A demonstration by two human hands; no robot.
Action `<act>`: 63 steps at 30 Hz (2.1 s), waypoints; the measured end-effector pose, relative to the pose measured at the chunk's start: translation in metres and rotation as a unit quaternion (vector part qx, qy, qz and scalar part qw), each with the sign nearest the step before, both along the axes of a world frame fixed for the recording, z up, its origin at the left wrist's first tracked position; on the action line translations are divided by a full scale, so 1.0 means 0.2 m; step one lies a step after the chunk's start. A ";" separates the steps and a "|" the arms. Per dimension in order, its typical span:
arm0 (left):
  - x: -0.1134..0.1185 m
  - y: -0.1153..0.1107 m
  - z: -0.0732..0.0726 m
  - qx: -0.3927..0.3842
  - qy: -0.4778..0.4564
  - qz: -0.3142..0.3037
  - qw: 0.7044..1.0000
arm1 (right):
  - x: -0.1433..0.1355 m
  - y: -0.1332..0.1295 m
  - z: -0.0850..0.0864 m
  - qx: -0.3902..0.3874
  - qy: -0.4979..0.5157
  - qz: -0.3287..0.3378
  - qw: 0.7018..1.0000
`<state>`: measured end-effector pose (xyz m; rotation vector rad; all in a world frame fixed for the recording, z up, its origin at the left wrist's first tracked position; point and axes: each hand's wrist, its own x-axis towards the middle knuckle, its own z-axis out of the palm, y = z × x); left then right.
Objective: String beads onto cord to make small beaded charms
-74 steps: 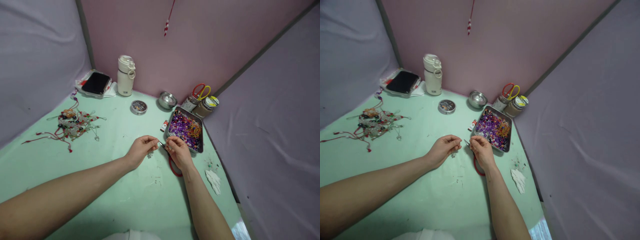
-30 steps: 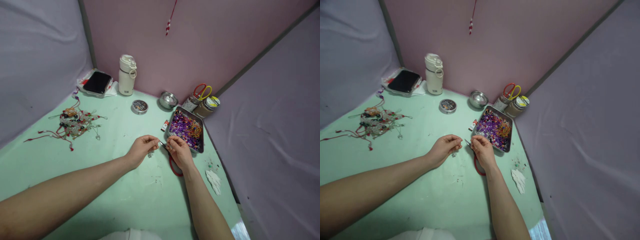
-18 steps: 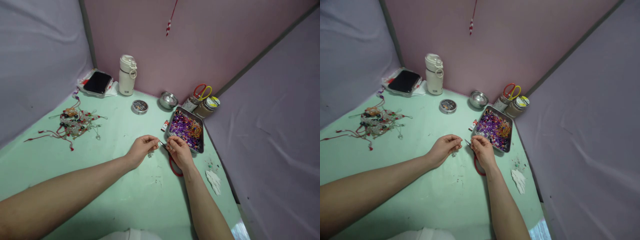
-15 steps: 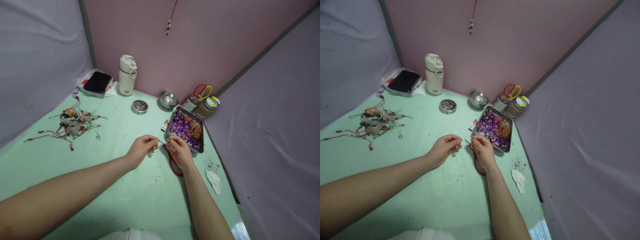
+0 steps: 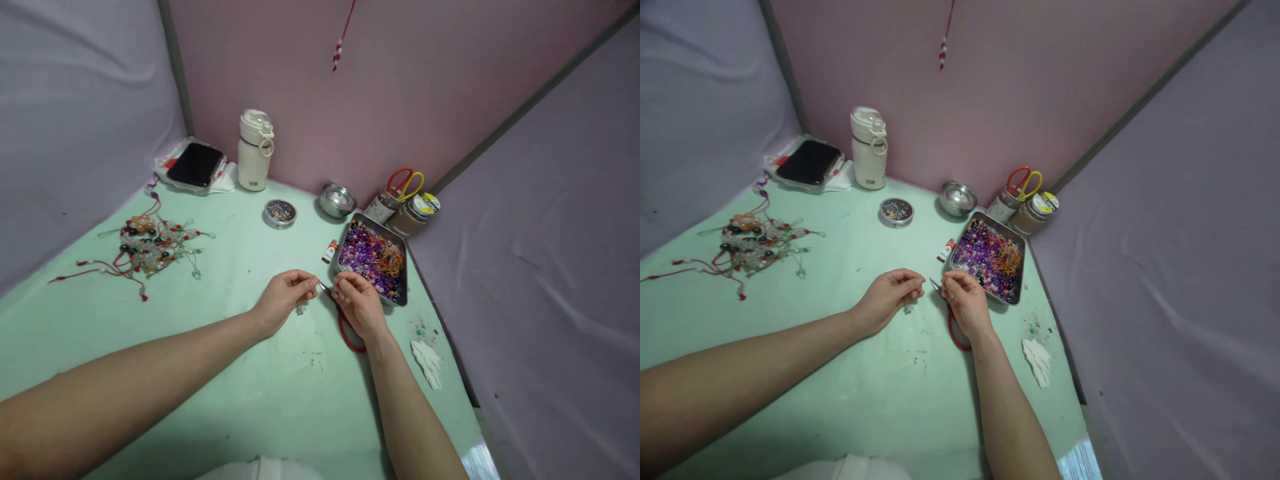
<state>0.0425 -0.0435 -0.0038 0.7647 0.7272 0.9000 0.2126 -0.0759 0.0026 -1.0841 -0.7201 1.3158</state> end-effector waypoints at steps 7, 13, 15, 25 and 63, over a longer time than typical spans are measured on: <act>0.00 0.00 -0.01 0.018 0.024 0.000 1.000 | 0.00 0.00 -0.01 0.004 -0.006 0.001 1.000; 0.00 0.00 -0.02 0.100 0.109 0.003 0.989 | -0.01 0.00 0.00 0.014 -0.014 0.000 1.000; 0.00 0.00 -0.02 0.106 0.118 0.008 0.987 | -0.01 0.00 0.00 0.016 -0.021 0.000 1.000; 0.00 -0.01 0.01 0.086 0.129 -0.007 0.988 | -0.04 -0.01 0.02 -0.002 -0.073 0.016 0.997; -0.01 -0.04 0.03 0.238 0.148 -0.059 0.958 | -0.07 -0.08 0.14 0.185 -0.427 0.001 0.885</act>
